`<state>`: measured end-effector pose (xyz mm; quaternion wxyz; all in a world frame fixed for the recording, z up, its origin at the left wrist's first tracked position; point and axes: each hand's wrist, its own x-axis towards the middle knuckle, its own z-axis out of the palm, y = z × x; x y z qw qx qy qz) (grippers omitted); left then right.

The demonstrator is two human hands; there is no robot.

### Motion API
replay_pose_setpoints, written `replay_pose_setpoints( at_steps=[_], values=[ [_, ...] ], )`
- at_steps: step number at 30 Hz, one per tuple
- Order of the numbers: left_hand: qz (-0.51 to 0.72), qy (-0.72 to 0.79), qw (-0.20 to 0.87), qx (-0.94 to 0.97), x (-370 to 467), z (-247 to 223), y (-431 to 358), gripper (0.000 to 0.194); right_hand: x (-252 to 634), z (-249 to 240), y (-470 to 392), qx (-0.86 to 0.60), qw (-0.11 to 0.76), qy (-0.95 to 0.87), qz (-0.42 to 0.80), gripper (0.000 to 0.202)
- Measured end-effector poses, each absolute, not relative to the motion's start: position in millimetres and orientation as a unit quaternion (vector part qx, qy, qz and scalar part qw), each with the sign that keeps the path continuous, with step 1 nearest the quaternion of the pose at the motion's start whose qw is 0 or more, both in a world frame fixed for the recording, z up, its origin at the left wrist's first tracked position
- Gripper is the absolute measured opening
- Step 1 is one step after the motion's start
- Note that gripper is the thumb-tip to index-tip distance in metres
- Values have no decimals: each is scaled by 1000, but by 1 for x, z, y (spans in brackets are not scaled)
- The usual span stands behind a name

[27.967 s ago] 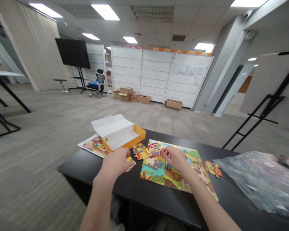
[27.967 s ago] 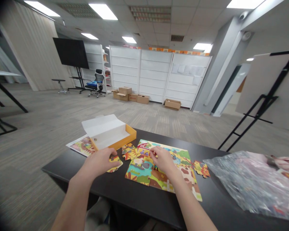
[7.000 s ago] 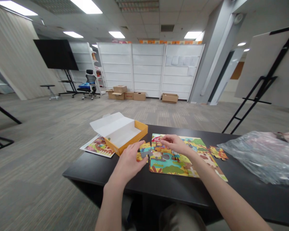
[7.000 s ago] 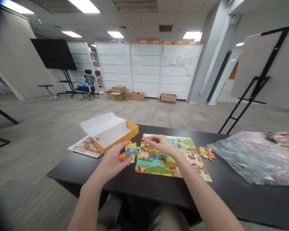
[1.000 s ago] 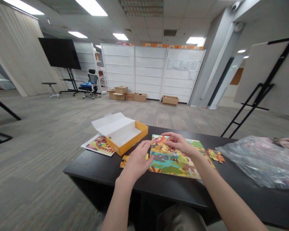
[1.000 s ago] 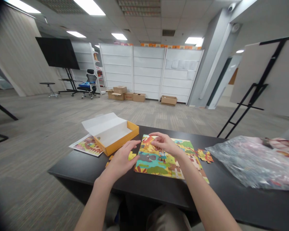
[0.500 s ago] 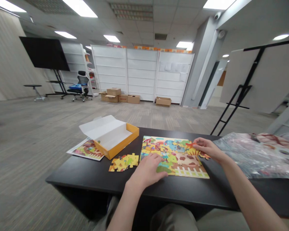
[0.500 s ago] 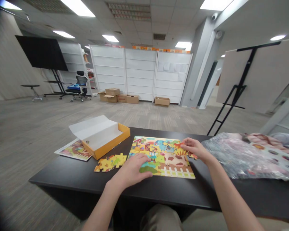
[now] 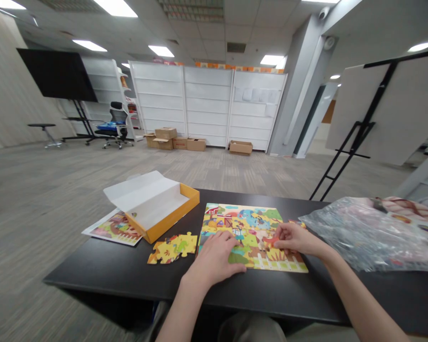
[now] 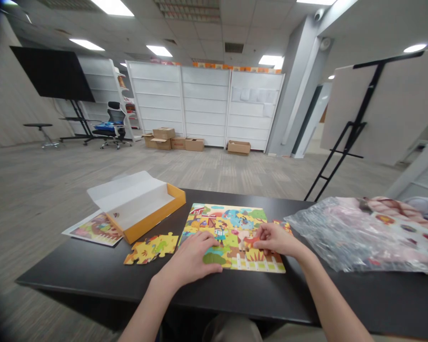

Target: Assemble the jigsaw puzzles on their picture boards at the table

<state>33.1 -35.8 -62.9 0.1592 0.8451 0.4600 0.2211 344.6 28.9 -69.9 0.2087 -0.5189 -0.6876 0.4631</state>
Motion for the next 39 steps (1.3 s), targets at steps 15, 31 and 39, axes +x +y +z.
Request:
replay_pose_setpoints(
  at_steps=[15, 31, 39],
  values=[
    [197, 463, 156, 850, 34, -60, -34, 58, 306, -66, 12, -482, 181, -689, 510, 43],
    [257, 458, 163, 835, 15, -44, -37, 39, 338, -58, 16, -485, 105, -708, 502, 44],
    [228, 629, 125, 733, -82, -39, -41, 33, 352, -57, 21, -508, 111, -691, 501, 47]
  ],
)
